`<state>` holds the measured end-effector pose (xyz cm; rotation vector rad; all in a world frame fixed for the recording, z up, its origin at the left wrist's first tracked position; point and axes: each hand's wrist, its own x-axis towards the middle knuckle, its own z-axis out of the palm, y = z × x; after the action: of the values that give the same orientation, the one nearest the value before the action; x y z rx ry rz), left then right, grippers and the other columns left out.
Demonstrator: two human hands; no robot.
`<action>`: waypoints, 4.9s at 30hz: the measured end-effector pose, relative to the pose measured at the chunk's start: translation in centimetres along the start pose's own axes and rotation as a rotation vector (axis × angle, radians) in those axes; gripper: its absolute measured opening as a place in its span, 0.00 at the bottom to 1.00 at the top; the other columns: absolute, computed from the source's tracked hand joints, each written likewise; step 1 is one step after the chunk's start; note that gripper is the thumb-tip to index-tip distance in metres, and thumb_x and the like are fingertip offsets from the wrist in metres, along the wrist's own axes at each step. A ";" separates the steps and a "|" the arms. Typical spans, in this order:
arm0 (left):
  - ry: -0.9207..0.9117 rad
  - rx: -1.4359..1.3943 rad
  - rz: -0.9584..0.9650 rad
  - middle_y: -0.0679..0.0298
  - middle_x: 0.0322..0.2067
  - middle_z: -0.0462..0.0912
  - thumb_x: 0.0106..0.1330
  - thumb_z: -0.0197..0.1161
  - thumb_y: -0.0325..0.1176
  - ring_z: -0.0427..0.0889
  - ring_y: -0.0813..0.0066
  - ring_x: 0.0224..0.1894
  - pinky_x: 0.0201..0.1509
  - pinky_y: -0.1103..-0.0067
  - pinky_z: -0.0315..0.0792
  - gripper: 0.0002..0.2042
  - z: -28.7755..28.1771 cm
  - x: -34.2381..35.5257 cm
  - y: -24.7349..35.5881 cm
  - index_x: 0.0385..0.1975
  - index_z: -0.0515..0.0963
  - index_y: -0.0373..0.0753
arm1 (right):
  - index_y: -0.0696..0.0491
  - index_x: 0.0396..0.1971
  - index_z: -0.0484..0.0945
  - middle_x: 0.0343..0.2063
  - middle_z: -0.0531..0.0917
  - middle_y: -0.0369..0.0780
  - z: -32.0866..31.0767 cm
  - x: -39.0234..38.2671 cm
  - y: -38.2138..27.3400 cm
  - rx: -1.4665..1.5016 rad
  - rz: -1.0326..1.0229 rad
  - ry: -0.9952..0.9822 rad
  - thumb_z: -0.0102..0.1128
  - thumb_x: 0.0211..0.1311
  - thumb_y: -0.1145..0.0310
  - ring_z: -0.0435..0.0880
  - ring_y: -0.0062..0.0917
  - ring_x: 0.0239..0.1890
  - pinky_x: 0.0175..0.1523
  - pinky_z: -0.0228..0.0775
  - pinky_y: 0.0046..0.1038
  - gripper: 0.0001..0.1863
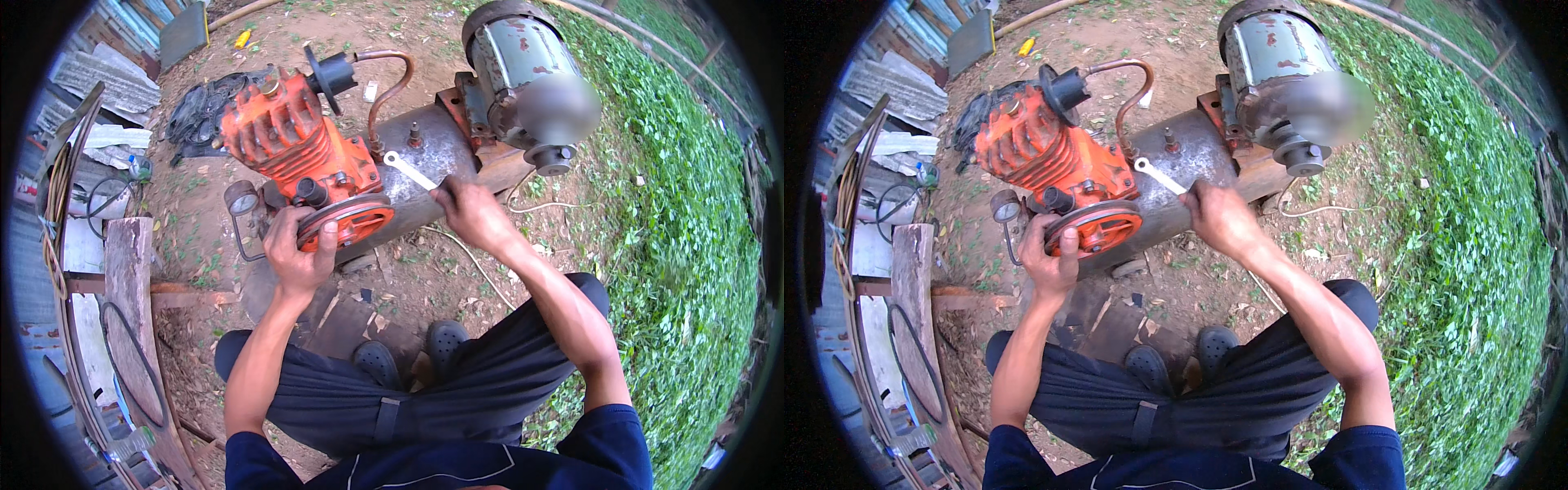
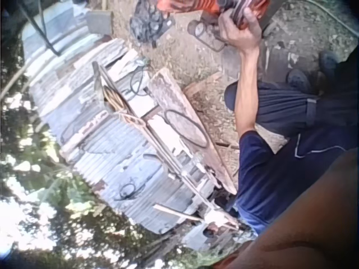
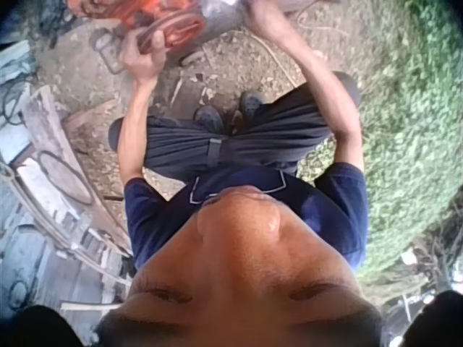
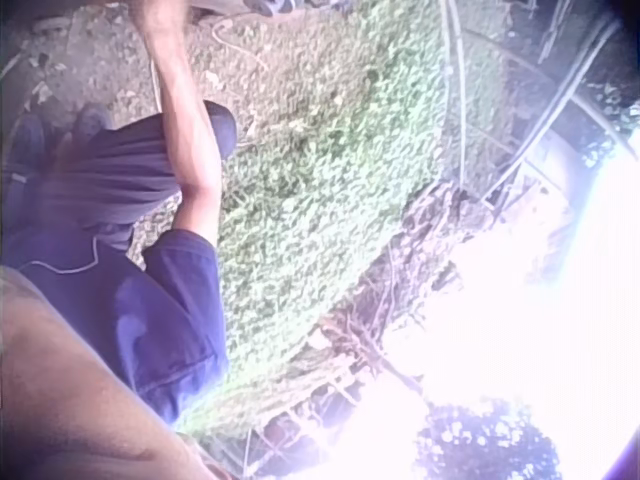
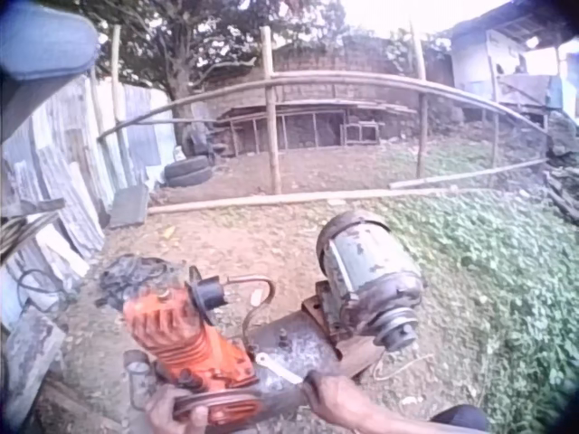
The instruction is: The person loosens and removes a bolt from the motor housing of an air compressor using a wrench.
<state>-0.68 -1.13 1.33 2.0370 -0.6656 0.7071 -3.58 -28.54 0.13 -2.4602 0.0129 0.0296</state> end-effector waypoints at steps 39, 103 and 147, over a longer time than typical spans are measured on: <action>-0.028 -0.018 0.045 0.57 0.22 0.74 0.63 0.65 0.46 0.74 0.62 0.22 0.27 0.71 0.68 0.19 -0.2 -0.3 -1.2 0.32 0.74 0.33 | 0.52 0.34 0.76 0.29 0.78 0.41 2.4 5.3 3.3 -0.440 -0.467 0.344 0.56 0.64 0.59 0.79 0.38 0.37 0.42 0.72 0.38 0.11; -0.020 0.001 0.035 0.58 0.20 0.73 0.62 0.66 0.46 0.73 0.61 0.21 0.26 0.70 0.68 0.18 -0.1 -0.1 -1.1 0.29 0.74 0.34 | 0.62 0.36 0.76 0.18 0.80 0.48 3.4 0.6 -2.9 0.419 0.253 -0.316 0.47 0.73 0.59 0.82 0.38 0.18 0.29 0.74 0.39 0.19; -0.007 -0.002 0.059 0.57 0.22 0.73 0.63 0.65 0.46 0.73 0.62 0.22 0.27 0.70 0.68 0.19 0.0 -0.4 -1.2 0.31 0.73 0.32 | 0.58 0.27 0.75 0.13 0.72 0.35 4.0 1.7 -2.4 0.755 0.461 -0.534 0.45 0.75 0.53 0.79 0.23 0.13 0.17 0.70 0.27 0.24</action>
<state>-0.15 -0.44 0.34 2.0257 -0.7331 0.7332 -1.86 -24.18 -1.47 -1.5918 0.2993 0.7380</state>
